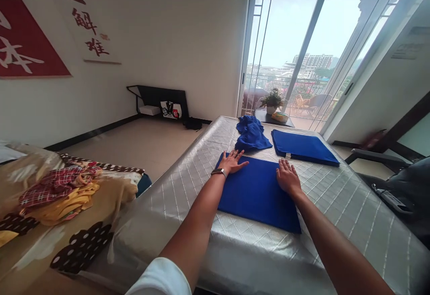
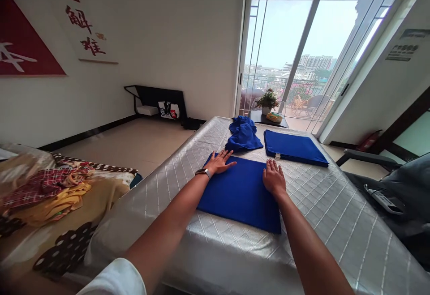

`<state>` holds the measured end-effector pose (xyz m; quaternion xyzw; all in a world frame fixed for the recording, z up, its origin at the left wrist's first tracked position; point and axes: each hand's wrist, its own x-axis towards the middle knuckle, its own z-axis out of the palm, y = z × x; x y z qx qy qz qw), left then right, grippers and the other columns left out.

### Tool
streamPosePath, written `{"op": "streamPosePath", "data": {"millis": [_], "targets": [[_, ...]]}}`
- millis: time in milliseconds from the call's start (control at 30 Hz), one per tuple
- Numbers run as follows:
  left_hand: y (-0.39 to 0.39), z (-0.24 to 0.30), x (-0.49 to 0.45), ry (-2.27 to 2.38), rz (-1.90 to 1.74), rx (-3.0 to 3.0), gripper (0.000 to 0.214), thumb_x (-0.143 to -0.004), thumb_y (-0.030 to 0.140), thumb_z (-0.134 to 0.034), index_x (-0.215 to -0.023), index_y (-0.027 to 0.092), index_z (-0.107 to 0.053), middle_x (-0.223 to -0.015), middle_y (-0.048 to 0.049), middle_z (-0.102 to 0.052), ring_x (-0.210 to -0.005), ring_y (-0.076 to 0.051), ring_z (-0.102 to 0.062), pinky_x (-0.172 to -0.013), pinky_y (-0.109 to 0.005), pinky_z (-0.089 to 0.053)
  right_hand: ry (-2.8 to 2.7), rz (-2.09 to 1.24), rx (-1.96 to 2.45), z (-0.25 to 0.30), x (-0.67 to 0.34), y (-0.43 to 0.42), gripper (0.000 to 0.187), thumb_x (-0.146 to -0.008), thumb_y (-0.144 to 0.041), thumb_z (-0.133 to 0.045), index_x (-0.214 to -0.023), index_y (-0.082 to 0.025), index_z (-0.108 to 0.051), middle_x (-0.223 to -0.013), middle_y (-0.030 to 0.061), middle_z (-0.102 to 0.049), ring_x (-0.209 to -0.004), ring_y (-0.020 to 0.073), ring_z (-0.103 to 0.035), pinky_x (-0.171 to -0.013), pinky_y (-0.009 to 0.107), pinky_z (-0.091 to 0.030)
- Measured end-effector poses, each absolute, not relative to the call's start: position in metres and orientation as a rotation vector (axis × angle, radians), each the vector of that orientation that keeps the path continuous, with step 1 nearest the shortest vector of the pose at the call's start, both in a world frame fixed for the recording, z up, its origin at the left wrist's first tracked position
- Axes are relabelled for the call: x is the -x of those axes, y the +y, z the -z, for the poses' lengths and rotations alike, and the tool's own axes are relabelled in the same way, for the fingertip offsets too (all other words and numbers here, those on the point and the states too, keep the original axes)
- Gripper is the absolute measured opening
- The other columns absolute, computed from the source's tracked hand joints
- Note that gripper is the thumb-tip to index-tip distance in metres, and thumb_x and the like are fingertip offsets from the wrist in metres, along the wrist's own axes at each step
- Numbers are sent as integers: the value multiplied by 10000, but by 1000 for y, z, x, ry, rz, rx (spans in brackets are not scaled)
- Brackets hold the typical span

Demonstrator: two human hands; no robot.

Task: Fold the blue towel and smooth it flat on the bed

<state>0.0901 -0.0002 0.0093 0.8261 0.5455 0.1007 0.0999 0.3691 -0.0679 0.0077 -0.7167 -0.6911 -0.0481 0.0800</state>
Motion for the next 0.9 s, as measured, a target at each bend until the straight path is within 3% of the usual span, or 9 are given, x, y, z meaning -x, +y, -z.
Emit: {"op": "streamPosePath", "data": {"millis": [167,333,600,733,833,900], "targets": [[-1,-10,-89,1624,-301,-2440,785,-948,732,-221,-1601,309,-115,-1666,-70,-157,-1537,-281,-77,-1188,-632,18,-2047,54,2109,-14,-369,-82,629,-1026,-356,-119,-1576,-80,-252,-1649,101,-233,-1524,174,-153,-1228,381,-144],[-3,-9,-92,1648,-367,-2457,741,-961,708,-236,-1595,336,-143,-1665,-43,-169,-1537,-274,-82,-1197,-615,28,-2121,-64,2159,-6,-359,-90,671,-1026,-417,-116,-1581,-56,-223,-1658,95,-196,-1530,197,-122,-1233,382,-114],[-23,-29,-89,1554,-694,-2608,568,-998,451,-333,-1538,273,-331,-1659,5,-206,-1534,-221,-115,-1259,-441,-39,-2096,-119,2172,-5,-351,-96,678,-1016,-417,-136,-1575,-48,-241,-1655,94,-203,-1528,203,-140,-1237,384,-110],[-35,-34,-145,1413,-905,-2471,537,-986,390,-370,-1495,220,-367,-1661,-26,-204,-1534,-219,-116,-1258,-432,-93,-2079,-136,2172,-7,-351,-95,679,-1016,-410,-134,-1573,-36,-239,-1656,103,-198,-1527,214,-142,-1239,393,-107],[-54,-28,-218,1255,-1068,-2198,486,-1027,363,-260,-1479,209,-349,-1669,-58,-165,-1525,-173,-155,-1238,-395,-182,-2113,-144,2148,-5,-356,-96,653,-1009,-366,-199,-1580,-49,-229,-1654,116,-204,-1527,232,-149,-1237,409,-124],[-69,-23,-257,1020,-1005,-2179,484,-1027,408,-303,-1488,263,-329,-1674,-46,-146,-1527,-192,-153,-1237,-464,-168,-2176,-119,2091,-3,-361,-98,660,-982,-316,-308,-1599,-106,-202,-1648,105,-237,-1522,250,-173,-1233,415,-144]]}}
